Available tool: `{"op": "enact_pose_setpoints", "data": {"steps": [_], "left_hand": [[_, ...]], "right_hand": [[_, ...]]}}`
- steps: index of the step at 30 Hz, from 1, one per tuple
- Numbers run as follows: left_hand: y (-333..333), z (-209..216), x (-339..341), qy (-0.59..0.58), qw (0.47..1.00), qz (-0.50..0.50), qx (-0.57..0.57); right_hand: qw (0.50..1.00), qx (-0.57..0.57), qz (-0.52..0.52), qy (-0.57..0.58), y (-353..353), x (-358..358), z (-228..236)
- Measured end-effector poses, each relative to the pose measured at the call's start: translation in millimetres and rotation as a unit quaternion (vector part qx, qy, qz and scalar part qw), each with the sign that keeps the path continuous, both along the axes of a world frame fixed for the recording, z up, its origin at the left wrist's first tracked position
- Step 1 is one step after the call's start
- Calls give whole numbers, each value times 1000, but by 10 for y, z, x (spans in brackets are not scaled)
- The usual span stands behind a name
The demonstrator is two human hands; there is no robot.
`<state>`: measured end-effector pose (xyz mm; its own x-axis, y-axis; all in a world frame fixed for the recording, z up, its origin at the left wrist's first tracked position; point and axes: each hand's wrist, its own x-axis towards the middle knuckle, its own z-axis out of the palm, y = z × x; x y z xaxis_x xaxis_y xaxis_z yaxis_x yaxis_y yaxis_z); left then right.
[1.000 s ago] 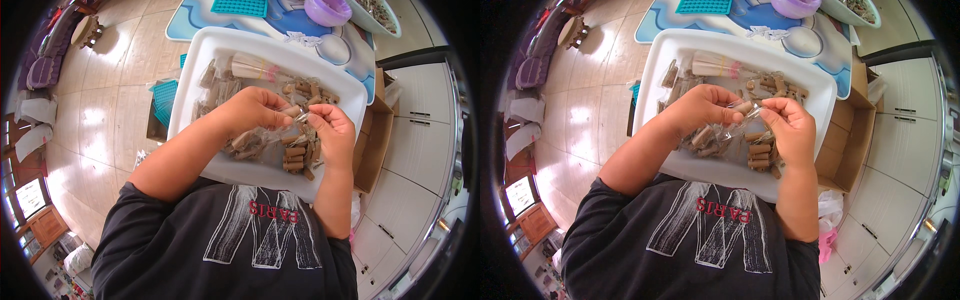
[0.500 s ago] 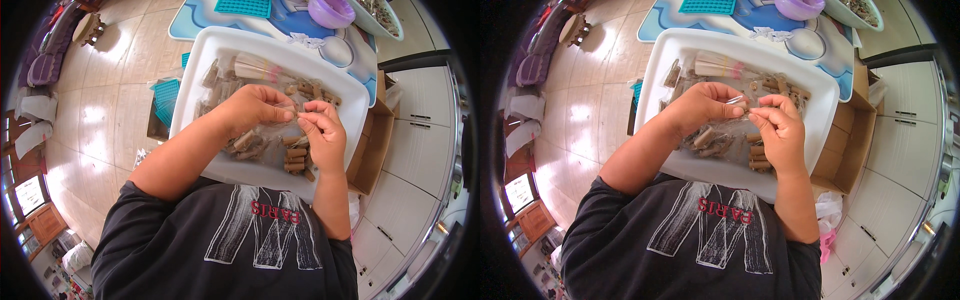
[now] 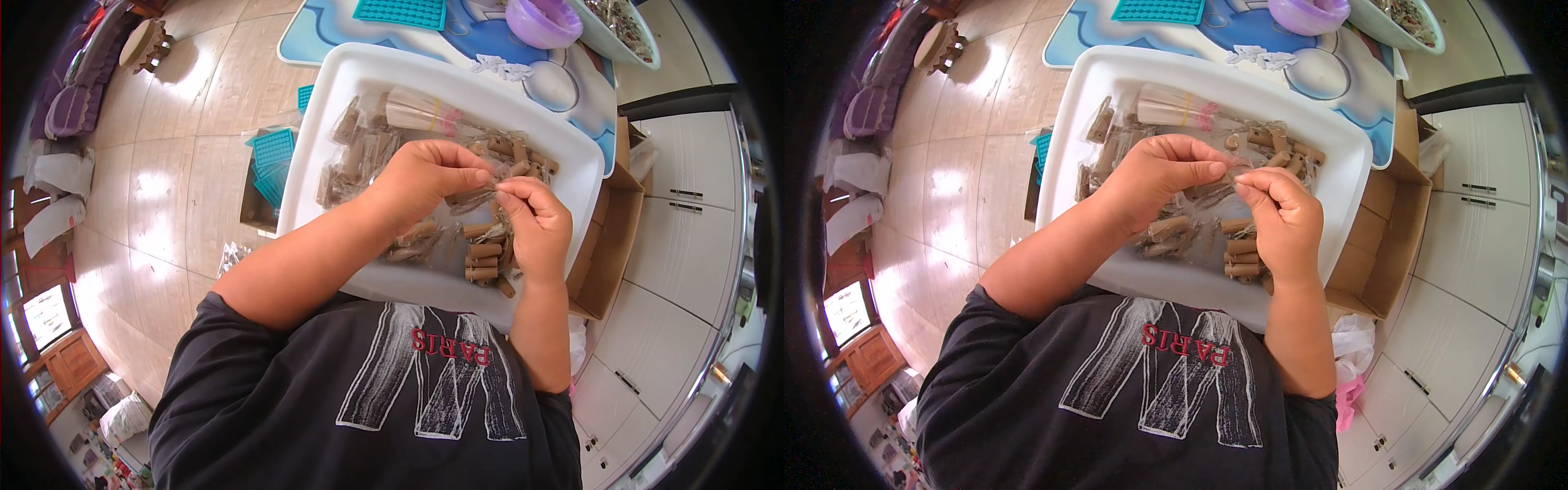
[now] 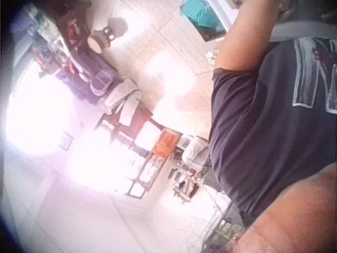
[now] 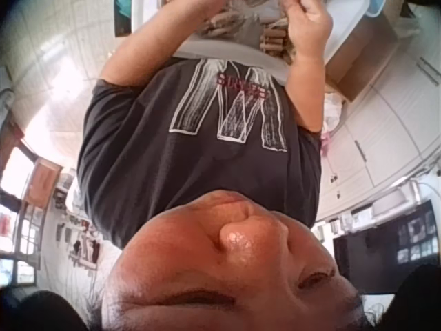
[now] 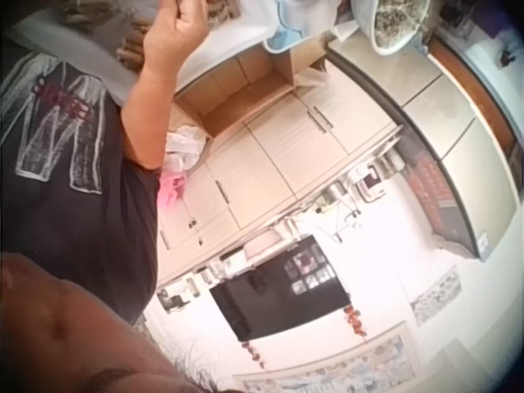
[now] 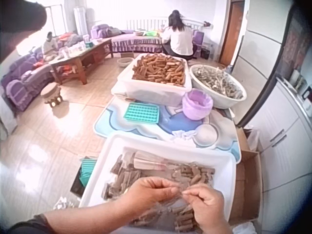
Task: The person repeatedly picks up small cylindrical wooden corks from a white tray and places them into small clear plastic bags. They handle the corks and bags by hand, organizing them into individual packages within the tray.
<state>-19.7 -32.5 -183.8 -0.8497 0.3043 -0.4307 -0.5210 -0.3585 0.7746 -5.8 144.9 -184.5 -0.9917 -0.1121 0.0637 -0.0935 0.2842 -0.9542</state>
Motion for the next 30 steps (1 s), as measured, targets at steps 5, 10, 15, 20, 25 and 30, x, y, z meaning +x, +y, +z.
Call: {"op": "enact_pose_setpoints", "data": {"steps": [5, 10, 15, 20, 25, 30], "left_hand": [[5, -20, 25, 54, 998, 8, -28], [24, -10, 33, 54, 998, 17, -22], [23, 17, 55, 66, 997, -17, -45], [47, -2, 69, 58, 998, 0, -33], [89, -12, 105, 103, 993, -22, -44], [108, -31, 159, 116, 989, -39, -78]], "right_hand": [[989, -89, -92, -77, -35, -23, 17], [967, -184, -144, -104, 66, -74, 60], [971, -154, -164, -83, 15, -68, -26], [982, 14, -110, 153, -63, -39, 51], [968, 99, -41, 225, -194, -23, 63], [967, 138, -37, 212, -211, -37, 54]]}}
